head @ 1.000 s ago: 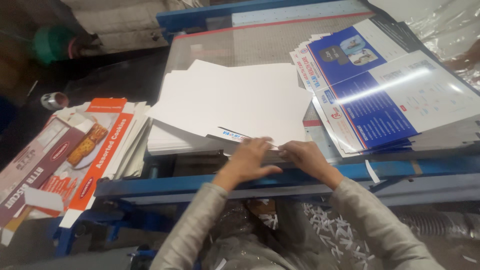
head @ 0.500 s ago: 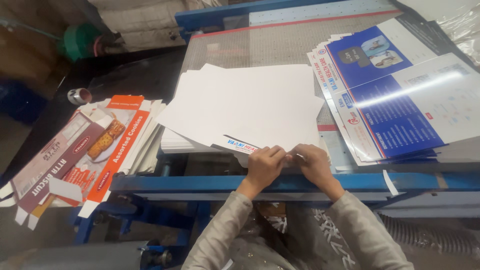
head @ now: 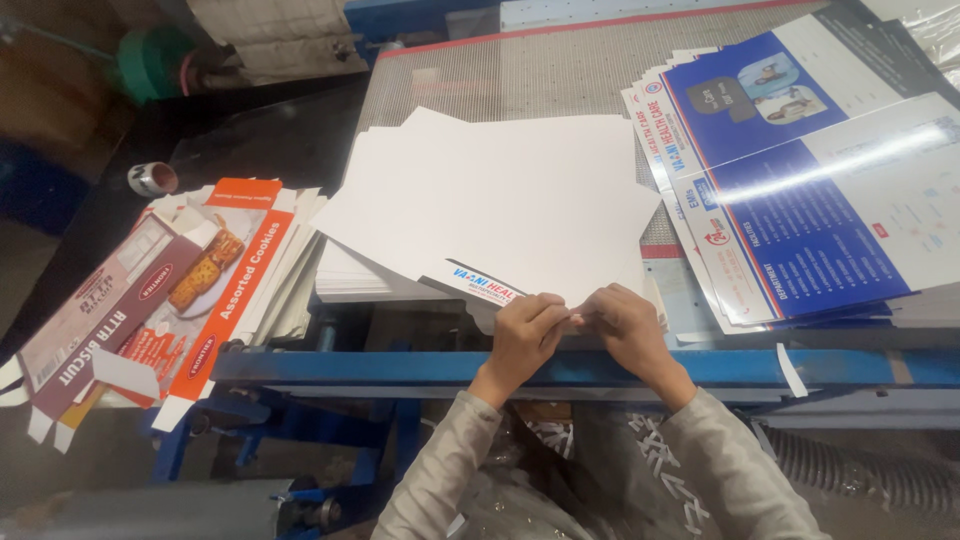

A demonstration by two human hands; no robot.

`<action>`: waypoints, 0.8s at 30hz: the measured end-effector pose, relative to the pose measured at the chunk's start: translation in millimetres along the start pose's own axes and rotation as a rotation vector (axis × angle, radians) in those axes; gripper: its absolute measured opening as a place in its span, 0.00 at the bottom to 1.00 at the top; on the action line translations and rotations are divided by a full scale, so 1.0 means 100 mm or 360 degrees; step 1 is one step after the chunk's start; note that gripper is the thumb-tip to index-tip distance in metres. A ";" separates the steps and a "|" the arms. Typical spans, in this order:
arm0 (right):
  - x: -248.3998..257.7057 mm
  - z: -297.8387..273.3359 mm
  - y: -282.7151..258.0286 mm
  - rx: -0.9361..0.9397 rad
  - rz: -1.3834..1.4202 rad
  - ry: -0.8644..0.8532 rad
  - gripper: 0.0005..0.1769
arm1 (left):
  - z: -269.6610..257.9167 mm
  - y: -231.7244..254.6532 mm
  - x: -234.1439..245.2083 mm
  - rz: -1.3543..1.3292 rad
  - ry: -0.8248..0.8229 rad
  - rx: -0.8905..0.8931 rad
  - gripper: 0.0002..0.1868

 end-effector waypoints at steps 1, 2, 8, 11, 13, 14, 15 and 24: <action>0.00 -0.01 -0.04 0.0066 -0.0036 0.0012 0.08 | -0.01 0.01 0.00 -0.0004 -0.0002 -0.0029 0.09; 0.01 0.00 -0.07 0.0137 -0.0075 0.0022 0.09 | -0.02 0.00 0.00 -0.0005 -0.0001 -0.0019 0.08; -0.06 0.00 -0.21 0.0359 -0.0172 -0.0027 0.08 | -0.05 -0.10 0.01 0.0066 0.0001 0.0088 0.11; -0.12 -0.02 -0.26 0.0425 -0.0343 -0.0049 0.07 | -0.07 -0.16 -0.01 0.0109 0.0021 0.0153 0.15; -0.17 -0.03 -0.32 0.0440 -0.0457 -0.0025 0.07 | -0.11 -0.19 -0.01 0.0110 0.0061 0.0145 0.16; -0.20 -0.03 -0.35 0.0437 -0.0510 0.0000 0.08 | -0.12 -0.24 -0.04 0.0127 0.0020 0.0209 0.16; -0.22 -0.02 -0.37 0.0433 -0.0564 0.0026 0.10 | -0.13 -0.31 -0.07 0.0143 -0.0022 0.0273 0.17; 1.23 0.42 0.55 0.0130 -0.0554 0.0931 0.14 | -0.40 -0.43 0.18 0.0145 0.0735 0.0479 0.37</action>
Point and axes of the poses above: each hand's wrist, its own z-axis towards the middle knuckle, its own x-axis out of the back of the hand, y = z × x, the point moved 6 cm from there along z, towards the middle knuckle, and after that the axes turned 7 degrees about -y, right-handed, at the moved point
